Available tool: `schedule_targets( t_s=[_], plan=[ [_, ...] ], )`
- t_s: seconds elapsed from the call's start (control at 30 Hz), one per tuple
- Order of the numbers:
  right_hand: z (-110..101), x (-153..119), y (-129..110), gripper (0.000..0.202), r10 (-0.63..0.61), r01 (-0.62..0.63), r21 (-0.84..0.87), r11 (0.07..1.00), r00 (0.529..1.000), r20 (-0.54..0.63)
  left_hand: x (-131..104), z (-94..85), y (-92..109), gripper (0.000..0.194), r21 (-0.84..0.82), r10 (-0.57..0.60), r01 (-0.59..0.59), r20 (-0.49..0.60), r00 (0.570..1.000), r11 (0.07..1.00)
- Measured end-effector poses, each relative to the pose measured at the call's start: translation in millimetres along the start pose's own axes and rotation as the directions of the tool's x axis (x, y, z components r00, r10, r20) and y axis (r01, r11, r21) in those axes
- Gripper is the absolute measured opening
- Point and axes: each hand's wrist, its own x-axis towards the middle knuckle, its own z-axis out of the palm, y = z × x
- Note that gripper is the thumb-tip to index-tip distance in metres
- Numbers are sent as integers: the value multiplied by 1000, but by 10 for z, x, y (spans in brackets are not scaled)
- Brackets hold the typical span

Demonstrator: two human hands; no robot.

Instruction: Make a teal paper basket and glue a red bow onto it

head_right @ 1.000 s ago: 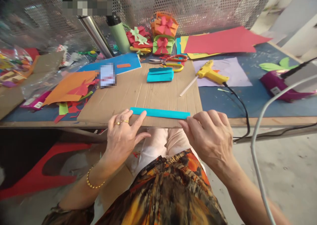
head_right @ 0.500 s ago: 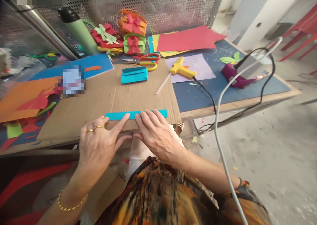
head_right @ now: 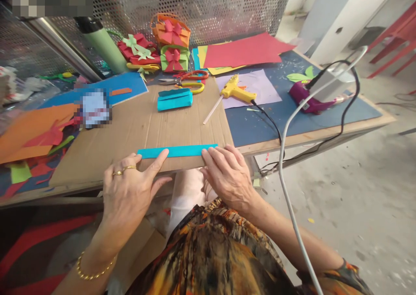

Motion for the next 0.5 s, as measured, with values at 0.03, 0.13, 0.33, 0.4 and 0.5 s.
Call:
schedule_targets(
  t_s=[0.03, 0.13, 0.33, 0.4, 0.5],
  plan=[
    [-23, -35, 35, 33, 8, -8, -5, 1000, 1000, -12, 4, -9, 5, 63, -9, -9, 9, 14, 1000, 1000],
    [-165, -123, 146, 31, 17, -18, -44, 999, 1000, -18, 15, -27, 8, 64, -19, -24, 25, 47, 999, 999],
    [-359, 81, 212, 23, 7, -16, -85, 996, 994, -105, 31, -9, 5, 68, 57, 7, -10, 44, 999, 998],
    [-288, 229, 194, 18, -41, 39, -35, 999, 997, -65, 24, 6, 8, 67, 69, 9, -11, 36, 999, 998],
    [-154, 380, 190, 13, -70, 65, 53, 996, 993, 93, 10, 40, -22, 62, 53, 27, -27, -6, 1000, 998]
  ],
)
